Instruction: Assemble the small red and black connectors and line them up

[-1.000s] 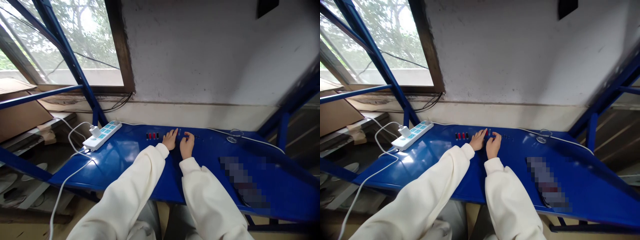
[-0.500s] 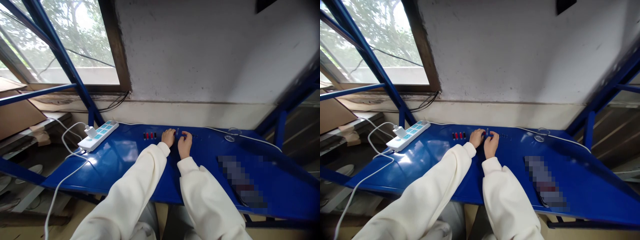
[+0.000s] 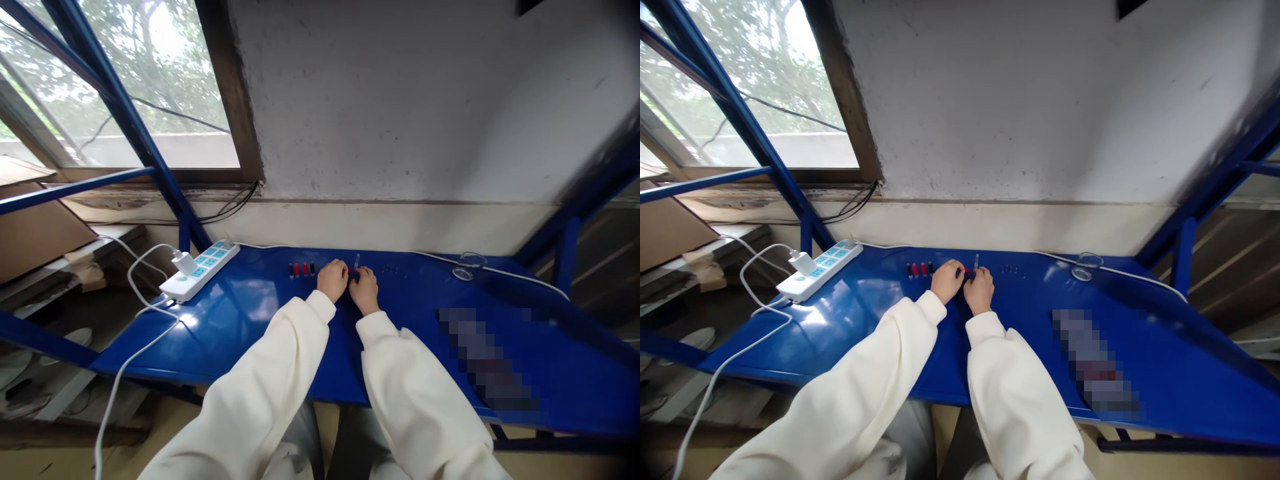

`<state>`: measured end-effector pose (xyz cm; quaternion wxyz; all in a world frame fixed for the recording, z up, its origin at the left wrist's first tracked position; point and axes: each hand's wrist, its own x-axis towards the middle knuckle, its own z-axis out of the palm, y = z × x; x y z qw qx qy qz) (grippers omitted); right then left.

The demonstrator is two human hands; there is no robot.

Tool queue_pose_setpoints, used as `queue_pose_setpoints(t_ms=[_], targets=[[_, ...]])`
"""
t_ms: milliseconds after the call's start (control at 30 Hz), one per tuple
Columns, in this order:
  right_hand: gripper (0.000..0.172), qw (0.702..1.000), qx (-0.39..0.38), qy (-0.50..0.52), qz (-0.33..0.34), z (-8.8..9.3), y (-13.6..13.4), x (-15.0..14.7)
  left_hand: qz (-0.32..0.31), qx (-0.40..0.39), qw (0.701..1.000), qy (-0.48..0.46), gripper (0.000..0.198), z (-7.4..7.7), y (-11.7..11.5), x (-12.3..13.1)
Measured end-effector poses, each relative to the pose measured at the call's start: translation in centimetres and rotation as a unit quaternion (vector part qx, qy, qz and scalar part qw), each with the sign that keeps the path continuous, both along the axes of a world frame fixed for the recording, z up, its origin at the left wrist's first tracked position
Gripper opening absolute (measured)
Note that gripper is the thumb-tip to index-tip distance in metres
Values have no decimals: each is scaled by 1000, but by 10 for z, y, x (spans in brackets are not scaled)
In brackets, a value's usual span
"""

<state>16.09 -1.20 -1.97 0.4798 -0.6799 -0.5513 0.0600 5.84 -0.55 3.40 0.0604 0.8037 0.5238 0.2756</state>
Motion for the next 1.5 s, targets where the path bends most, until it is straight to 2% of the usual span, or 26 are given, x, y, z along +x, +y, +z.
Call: queue_pose_setpoints(t_ms=[167, 367, 767, 900, 1100, 1300, 1400, 1500], targets=[[37, 995, -75, -61, 12, -8, 2, -6, 17, 18, 986, -166, 10, -13, -18, -22], [44, 986, -131, -98, 18, -3, 5, -8, 42, -63, 937, -340, 8, -26, -23, -35], [54, 961, -230, -154, 8, 6, 11, -7, 28, -89, 887, -453, 10, -30, -20, -31], [53, 958, -239, -160, 10, 8, 11, -7, 24, -87, 878, -470, 9, -31, -20, -30], [42, 976, -166, -144, 16, 10, 4, -8, 30, -86, 871, -483, 11, -30, -19, -30], [28, 993, 7, -107, 46, 15, -1, -11, 31, -79, 862, -499, 13, -25, -21, -31], [23, 993, 91, -55, 53, 20, -2, -12, 34, -79, 852, -516, 15, -24, -21, -32], [22, 989, 132, 28, 62, 26, -4, -11, 42, -80, 842, -532, 16, -23, -21, -32]])
